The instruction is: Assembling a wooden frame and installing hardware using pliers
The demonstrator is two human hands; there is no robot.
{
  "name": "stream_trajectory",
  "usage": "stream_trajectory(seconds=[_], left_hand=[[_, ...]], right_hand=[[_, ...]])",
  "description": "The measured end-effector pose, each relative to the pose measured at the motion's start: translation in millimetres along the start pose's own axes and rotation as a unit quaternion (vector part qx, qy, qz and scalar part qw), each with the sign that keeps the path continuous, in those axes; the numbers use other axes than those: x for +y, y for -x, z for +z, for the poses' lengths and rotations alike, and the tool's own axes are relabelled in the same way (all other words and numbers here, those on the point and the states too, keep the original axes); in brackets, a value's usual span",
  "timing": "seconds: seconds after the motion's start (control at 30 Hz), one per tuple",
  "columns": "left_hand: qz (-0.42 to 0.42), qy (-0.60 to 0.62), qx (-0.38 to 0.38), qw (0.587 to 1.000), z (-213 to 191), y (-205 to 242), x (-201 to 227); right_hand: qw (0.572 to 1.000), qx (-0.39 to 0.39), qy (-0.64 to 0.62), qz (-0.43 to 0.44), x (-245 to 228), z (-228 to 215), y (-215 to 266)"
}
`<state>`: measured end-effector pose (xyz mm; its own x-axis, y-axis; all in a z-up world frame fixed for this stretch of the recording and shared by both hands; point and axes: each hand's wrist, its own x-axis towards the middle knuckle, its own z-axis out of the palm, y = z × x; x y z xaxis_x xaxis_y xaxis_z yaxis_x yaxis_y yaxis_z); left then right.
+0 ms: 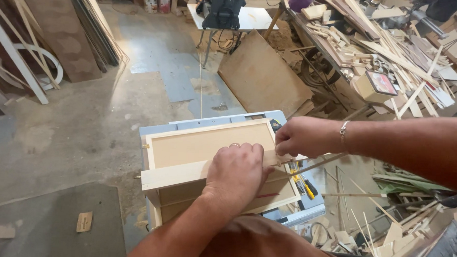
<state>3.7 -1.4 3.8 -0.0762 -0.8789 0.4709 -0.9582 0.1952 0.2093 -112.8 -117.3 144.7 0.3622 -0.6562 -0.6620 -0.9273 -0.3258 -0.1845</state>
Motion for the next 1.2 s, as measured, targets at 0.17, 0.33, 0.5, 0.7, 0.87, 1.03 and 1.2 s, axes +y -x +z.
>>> stream_trajectory(seconds=[0.17,0.33,0.5,0.7,0.87,1.03,1.2], left_hand=[[-0.008,-0.009,-0.041,0.999,-5.6,-4.3,0.1],[-0.01,-0.007,-0.045,0.999,-7.4,-2.3,-0.9],[-0.013,-0.003,-0.055,0.998,-2.7,-1.8,-0.1],[-0.015,0.002,-0.085,0.996,-8.8,-2.2,1.0],[-0.013,-0.005,-0.098,0.995,-16.7,-2.3,-5.1],[0.004,0.0,-0.068,0.998,-28.7,6.6,-19.4],[-0.049,-0.055,-0.161,0.984,-59.5,9.4,-26.7]], right_hand=[[0.887,0.146,0.303,-0.317,24.2,-14.3,1.9],[0.62,0.234,0.458,-0.593,32.8,-3.6,-5.8],[0.559,0.215,0.453,-0.66,28.7,-9.5,-9.2],[0.484,0.197,0.465,-0.714,22.0,-13.7,-10.2],[0.465,0.192,0.47,-0.725,14.9,-16.2,-18.6],[0.544,0.292,0.437,-0.654,36.3,-21.0,-0.9],[0.575,0.606,0.171,-0.522,141.7,-38.3,30.3]])
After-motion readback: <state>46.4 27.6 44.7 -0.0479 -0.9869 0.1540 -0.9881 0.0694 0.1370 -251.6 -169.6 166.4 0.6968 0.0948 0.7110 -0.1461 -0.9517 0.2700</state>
